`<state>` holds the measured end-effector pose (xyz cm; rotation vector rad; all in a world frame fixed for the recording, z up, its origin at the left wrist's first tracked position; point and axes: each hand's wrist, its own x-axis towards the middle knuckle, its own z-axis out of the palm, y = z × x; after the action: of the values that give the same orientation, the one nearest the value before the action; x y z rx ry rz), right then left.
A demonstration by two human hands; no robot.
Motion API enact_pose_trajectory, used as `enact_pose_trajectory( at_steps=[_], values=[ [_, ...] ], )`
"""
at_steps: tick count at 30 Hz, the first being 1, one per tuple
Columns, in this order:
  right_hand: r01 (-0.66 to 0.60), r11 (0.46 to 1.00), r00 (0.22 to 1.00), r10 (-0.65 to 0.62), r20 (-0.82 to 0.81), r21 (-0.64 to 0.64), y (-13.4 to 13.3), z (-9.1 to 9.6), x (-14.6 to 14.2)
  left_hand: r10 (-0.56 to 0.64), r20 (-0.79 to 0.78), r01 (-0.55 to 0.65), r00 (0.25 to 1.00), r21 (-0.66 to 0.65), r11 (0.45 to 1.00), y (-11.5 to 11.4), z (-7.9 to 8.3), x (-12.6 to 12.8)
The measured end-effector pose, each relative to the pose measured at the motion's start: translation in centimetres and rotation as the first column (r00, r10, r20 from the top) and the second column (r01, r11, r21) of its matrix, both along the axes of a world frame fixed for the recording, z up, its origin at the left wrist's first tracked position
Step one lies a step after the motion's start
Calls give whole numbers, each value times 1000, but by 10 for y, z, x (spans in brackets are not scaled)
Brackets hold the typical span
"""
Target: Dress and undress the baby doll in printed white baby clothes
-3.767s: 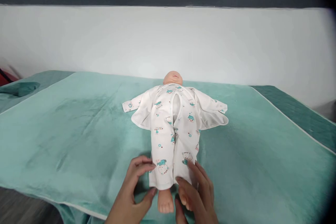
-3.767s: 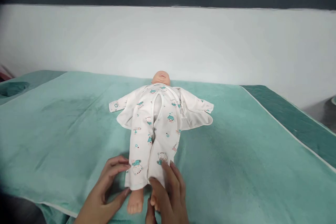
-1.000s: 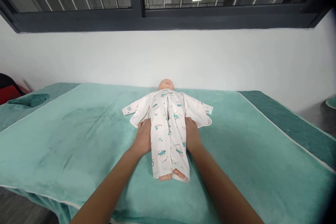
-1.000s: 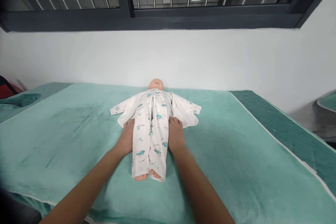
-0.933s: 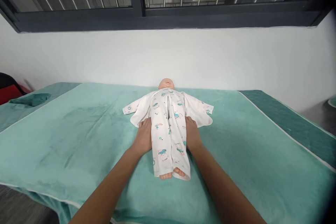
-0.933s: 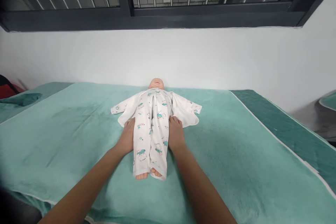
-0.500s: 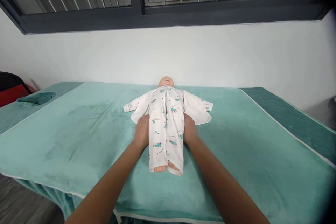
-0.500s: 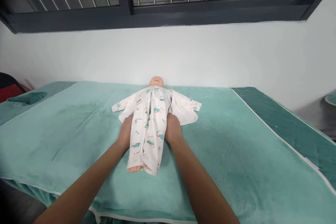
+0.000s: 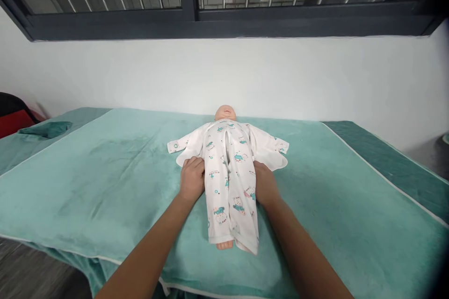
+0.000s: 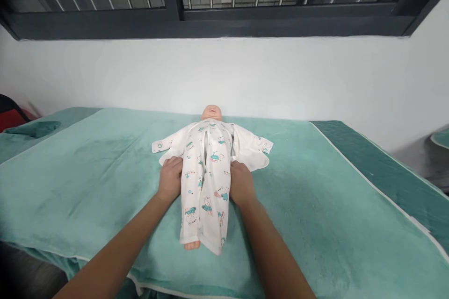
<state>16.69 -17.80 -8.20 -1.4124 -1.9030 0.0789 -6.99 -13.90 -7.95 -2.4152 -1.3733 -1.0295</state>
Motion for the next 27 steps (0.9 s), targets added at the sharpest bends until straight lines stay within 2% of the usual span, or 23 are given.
enact_pose_trajectory(
  at_steps=[2, 5, 8, 11, 14, 16, 19, 21, 23, 25, 27],
  values=[
    [-46, 999, 999, 47, -12, 12, -8, 0, 1, -41, 105, 47, 994, -64, 997, 2, -3, -1],
    [-64, 998, 985, 66, -158, 19, -18, 0, 2, -58, 280, 100, 958, -137, 986, 6, -7, -2],
    [27, 999, 938, -33, -346, -23, -26, 0, 1, -26, 377, 85, 926, -141, 986, 7, -12, -5],
    [97, 985, 878, -152, -455, -143, -33, 1, 1, 34, 494, 37, 869, -135, 990, 8, -16, -9],
    [107, 965, 850, -215, -481, -241, -36, -1, 2, 116, 639, -50, 761, -121, 991, 13, -21, -17],
    [144, 958, 811, -258, -525, -248, -34, -5, 3, 166, 724, -122, 669, -113, 986, 19, -25, -21],
    [211, 952, 673, -305, -674, -221, -33, -5, 2, 230, 825, -161, 516, -170, 972, 26, -29, -25],
    [199, 958, 557, -283, -781, -206, -38, 9, -3, 258, 850, -144, 459, -216, 966, 28, -31, -26],
    [121, 977, 497, -212, -842, -174, -53, 36, -14, 272, 848, -137, 455, -235, 962, 29, -32, -26],
    [3, 992, 565, -106, -818, -126, -76, 70, -28, 285, 843, -135, 456, -250, 959, 29, -32, -26],
    [-130, 986, 709, 17, -705, -107, -104, 97, -42, 299, 838, -139, 457, -265, 954, 29, -32, -26]
  ],
)
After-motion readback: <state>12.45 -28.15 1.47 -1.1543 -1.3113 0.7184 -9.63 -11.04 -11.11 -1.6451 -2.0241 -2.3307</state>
